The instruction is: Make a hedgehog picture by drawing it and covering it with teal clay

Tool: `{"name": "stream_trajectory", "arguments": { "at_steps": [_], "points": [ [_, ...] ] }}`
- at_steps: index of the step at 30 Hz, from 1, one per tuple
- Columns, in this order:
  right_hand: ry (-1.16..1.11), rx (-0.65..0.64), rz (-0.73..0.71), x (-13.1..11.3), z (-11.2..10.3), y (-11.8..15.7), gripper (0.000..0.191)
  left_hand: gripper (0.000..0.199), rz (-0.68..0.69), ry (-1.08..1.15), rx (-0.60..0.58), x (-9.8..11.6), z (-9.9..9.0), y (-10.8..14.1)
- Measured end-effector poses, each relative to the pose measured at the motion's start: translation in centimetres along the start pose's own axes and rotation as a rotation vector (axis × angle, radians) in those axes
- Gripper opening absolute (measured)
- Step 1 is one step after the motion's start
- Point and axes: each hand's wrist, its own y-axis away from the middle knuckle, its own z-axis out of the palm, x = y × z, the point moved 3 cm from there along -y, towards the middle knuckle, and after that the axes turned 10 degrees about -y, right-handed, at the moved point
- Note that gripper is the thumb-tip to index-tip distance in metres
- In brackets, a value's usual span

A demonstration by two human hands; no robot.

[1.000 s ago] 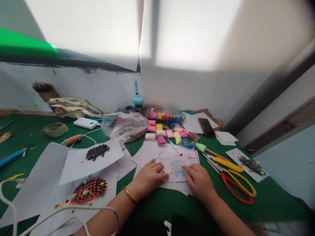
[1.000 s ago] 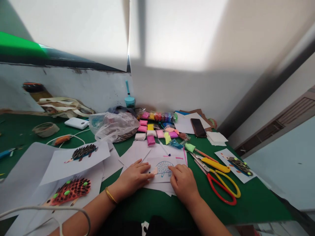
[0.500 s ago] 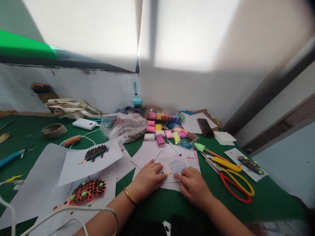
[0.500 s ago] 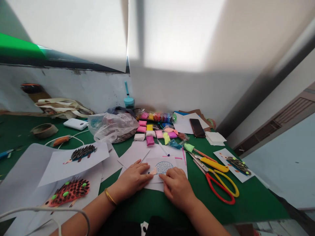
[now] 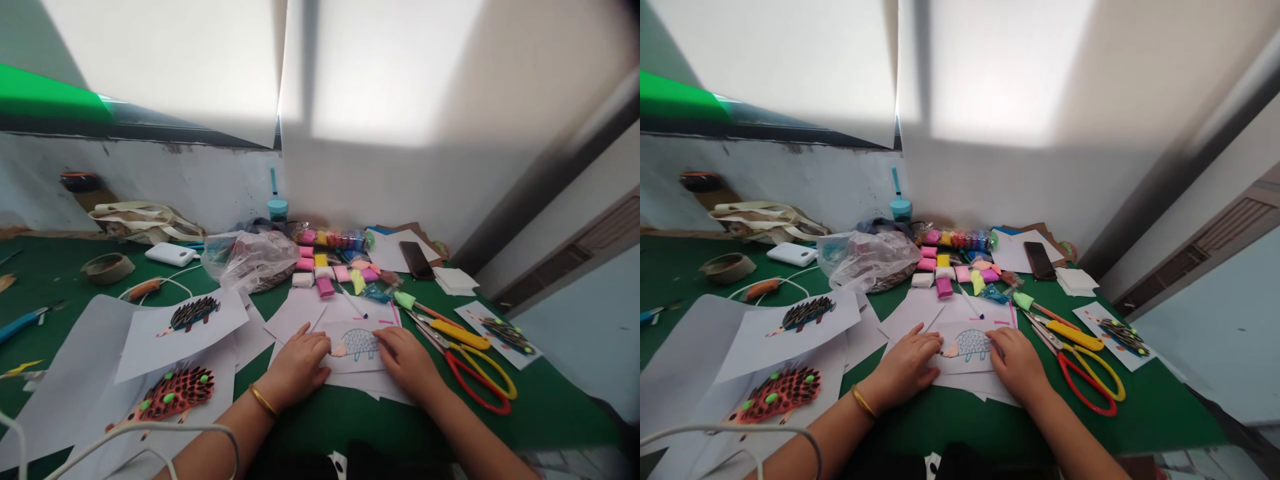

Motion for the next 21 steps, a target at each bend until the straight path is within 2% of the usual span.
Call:
{"name": "stream_trajectory", "arguments": {
  "at_steps": [4,8,13,21],
  "points": [
    [0.016,-0.028,0.058,1.0,-0.2,-0.2,0.027,0.032,-0.069,0.059,0.086,-0.7,-0.3,0.0],
    [-0.008,-0.076,0.039,0.7,0.1,-0.3,0.028,0.03,-0.226,-0.046,0.168,-2.0,-0.2,0.0],
    [0.053,-0.08,0.041,1.6,-0.4,-1.6,0.032,0.044,-0.35,-0.208,0.132,-3.0,0.4,0.1],
    [0.281,0.012,0.2,6.5,-3.0,-6.3,0.036,0.041,-0.434,-0.284,0.099,-3.2,-0.5,-0.1]
  ]
}}
